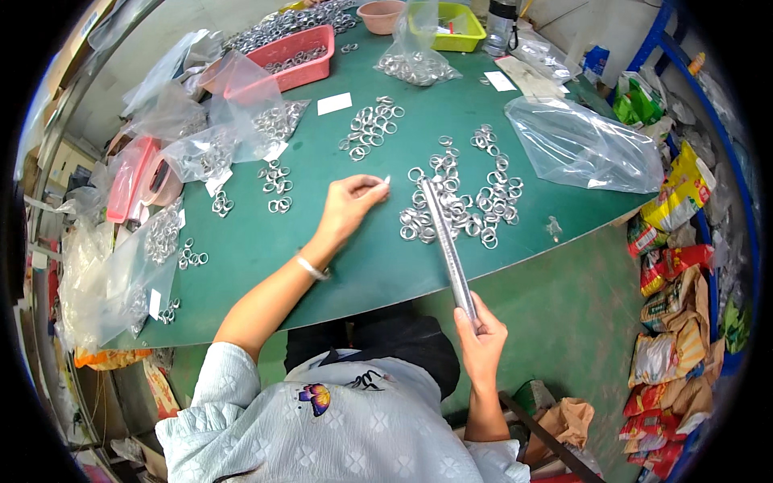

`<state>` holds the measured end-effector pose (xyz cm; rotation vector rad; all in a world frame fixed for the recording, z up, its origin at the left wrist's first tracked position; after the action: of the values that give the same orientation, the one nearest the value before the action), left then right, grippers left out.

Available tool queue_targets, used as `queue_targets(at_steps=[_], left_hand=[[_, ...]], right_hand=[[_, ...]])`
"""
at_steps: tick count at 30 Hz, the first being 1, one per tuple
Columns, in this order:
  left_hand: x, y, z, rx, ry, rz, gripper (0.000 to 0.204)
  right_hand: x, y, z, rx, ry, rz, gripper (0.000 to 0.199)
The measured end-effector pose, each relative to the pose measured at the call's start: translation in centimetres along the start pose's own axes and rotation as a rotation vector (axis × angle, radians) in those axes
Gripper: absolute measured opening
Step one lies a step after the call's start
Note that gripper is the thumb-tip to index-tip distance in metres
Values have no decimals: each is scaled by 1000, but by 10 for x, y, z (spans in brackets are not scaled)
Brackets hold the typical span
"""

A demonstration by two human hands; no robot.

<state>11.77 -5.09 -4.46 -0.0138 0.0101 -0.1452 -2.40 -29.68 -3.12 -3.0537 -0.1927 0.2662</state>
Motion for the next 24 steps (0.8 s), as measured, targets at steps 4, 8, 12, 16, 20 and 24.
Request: queue_targets(at_steps=[4, 8, 12, 16, 20, 24], left_hand=[[-57, 18, 34, -462, 0, -97, 31], [-93, 31, 48, -482, -52, -135, 38], [-118, 35, 50, -458, -68, -188, 45], [-126, 34, 62, -331, -112, -172, 36], [-130, 28, 68, -265, -51, -249, 33], [-141, -4, 59, -245, 56, -434, 30]], right_hand=[[0, -9, 3, -149, 49, -203, 31], [-1, -21, -8, -302, 147, -395, 32], [-7, -22, -18, -374, 155, -429, 33], [-12, -21, -26, -434, 208, -433, 35], [-14, -19, -35, -509, 244, -463, 36], [-19, -35, -38, -523, 277, -517, 36]])
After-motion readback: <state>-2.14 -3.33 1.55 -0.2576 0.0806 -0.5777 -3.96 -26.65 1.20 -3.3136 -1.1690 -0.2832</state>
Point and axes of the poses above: each hand's wrist, its own x-axis towards the middle knuckle, its own y-axis out of the back of the hand, z = x × y, the point moved 1 cm from there along x, towards the middle knuckle, and after that the axes turned 13 degrees about -z, right-handed, at the moved point
